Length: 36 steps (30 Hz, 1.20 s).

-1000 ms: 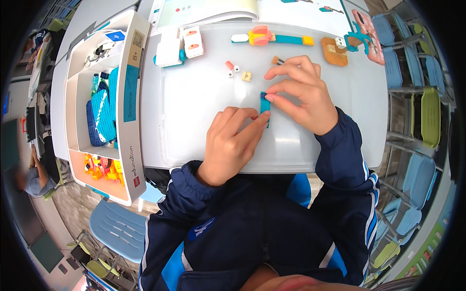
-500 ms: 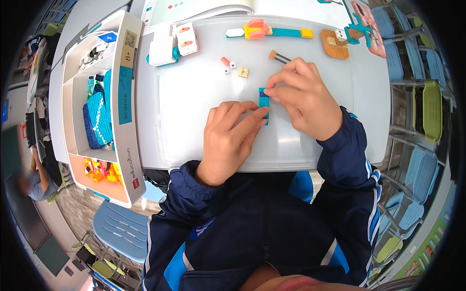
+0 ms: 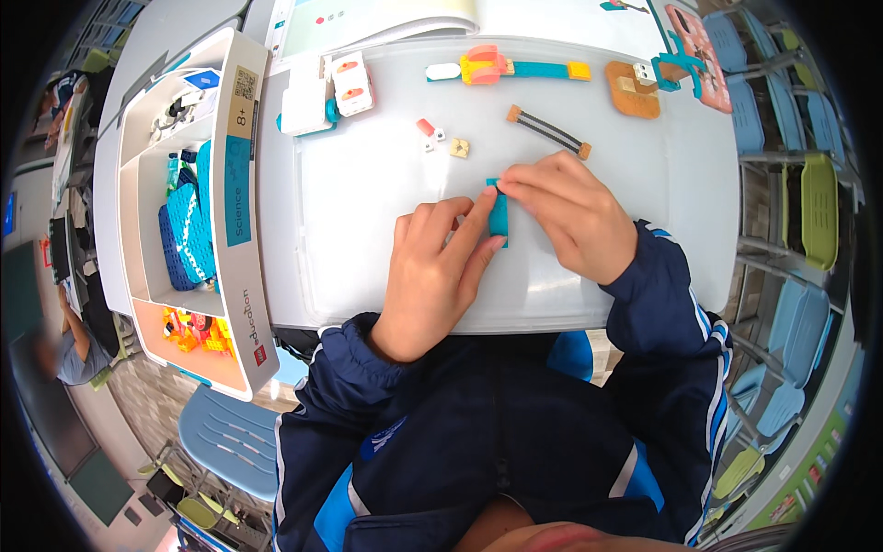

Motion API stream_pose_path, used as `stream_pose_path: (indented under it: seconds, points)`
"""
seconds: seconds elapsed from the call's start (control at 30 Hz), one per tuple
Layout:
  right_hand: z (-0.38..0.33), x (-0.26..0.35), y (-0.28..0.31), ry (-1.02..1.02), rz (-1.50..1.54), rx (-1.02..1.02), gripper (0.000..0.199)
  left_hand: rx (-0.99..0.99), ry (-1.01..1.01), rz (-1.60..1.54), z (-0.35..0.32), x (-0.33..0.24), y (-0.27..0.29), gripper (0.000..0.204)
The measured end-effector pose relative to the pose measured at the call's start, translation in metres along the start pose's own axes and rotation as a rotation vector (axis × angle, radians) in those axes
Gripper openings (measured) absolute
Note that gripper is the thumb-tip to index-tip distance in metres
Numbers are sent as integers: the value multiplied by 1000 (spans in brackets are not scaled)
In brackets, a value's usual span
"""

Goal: The person assembles small plastic toy parts at a table, selecting pieces from a compartmentalized tray and connecting them by hand. They build a small articulated figure using colorful blocks and rods, then place the completed assembly on the table.

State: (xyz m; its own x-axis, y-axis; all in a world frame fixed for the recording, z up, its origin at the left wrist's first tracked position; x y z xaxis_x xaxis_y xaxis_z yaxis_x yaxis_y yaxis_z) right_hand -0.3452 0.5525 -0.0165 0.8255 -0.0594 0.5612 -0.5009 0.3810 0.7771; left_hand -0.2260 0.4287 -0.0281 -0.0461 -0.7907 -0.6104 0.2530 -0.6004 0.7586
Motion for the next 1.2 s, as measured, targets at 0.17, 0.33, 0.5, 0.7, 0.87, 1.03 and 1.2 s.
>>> stream_pose_path:
  seconds: [0.17,0.33,0.5,0.7,0.87,1.03,1.2]
  points:
    - [-8,11,-7,23,-135,73,48,17,-20,49,-1,-5,-1,50]
    - [-10,10,-6,27,-167,80,51,44,-29,41,1,-5,-1,51]
    - [-7,6,-2,40,-96,42,43,19,-34,48,-2,-4,-3,48]
    - [-4,-3,10,44,-63,-86,33,23,3,-52,-2,1,1,49]
    - [-9,-30,46,-114,-115,-260,40,13,6,-135,-4,5,6,48]
    - [-16,-63,59,-111,-98,-161,51,19,17,-118,-3,3,6,51]
    - [-13,-54,43,-93,0,-9,34,32,-28,-116,-3,1,7,49]
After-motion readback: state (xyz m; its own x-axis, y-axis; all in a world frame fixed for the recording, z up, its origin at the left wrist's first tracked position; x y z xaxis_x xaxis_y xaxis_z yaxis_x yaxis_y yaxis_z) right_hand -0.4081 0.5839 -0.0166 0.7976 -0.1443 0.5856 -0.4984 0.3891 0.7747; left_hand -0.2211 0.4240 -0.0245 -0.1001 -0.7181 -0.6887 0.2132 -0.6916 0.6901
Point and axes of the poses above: each hand's wrist, its own z-axis towards the middle knuckle, its own y-axis out of the back of the hand, x = y × z, the point moved 5 cm from there along z, towards the middle knuckle, and after that the axes turned 5 degrees about x, right-handed, at the moved point
